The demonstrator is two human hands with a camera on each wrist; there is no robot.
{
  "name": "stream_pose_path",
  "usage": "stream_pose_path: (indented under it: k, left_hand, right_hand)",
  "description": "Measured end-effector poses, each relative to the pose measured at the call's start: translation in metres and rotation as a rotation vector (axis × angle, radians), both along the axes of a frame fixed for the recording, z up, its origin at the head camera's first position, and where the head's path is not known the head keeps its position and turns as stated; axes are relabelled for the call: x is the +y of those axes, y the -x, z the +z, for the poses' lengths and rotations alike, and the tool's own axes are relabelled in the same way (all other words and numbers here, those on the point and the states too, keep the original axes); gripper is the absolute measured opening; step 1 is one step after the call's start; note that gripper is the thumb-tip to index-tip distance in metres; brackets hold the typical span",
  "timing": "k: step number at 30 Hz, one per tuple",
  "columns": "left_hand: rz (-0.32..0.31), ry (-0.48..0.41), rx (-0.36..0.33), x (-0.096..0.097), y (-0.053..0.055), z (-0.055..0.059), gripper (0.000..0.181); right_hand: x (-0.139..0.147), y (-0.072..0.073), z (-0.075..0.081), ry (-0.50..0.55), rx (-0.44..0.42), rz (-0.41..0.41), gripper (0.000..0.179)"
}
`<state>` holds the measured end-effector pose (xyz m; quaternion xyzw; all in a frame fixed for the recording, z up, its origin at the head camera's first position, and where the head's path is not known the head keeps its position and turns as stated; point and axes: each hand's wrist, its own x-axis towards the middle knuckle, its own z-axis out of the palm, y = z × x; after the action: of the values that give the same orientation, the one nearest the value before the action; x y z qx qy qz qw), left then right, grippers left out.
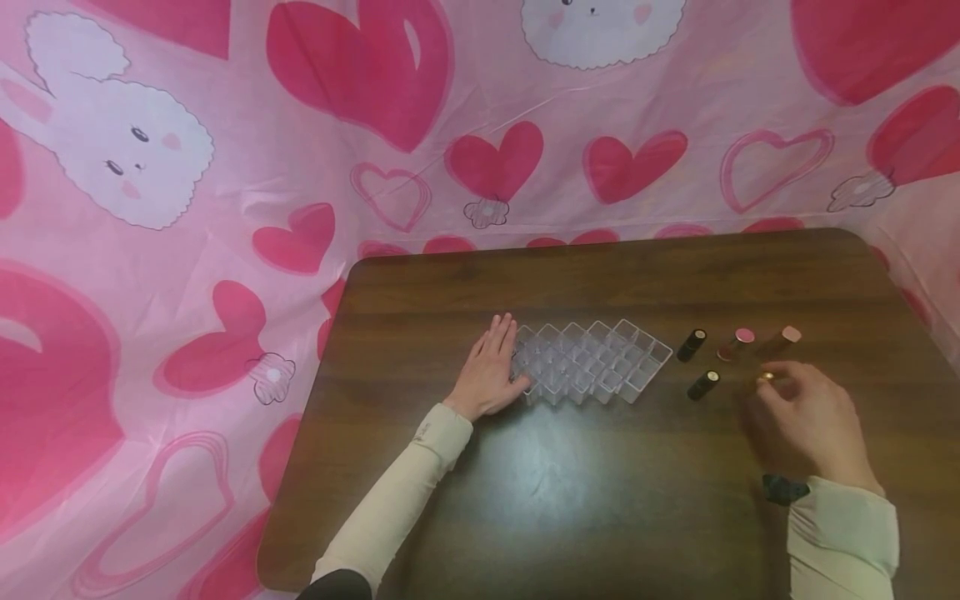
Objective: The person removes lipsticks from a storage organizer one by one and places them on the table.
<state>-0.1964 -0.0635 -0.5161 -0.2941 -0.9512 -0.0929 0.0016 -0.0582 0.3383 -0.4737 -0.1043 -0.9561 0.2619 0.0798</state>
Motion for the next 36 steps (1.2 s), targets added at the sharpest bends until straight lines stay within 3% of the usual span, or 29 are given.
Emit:
stream_pose_path:
  k: [36]
  left_hand:
    - [-0.002, -0.004, -0.003, -0.0005, 0.0004, -0.0007, 0.087]
  right_hand:
    - [-0.0006, 0.004, -0.0062, -0.003, -0.082, 0.043, 0.034]
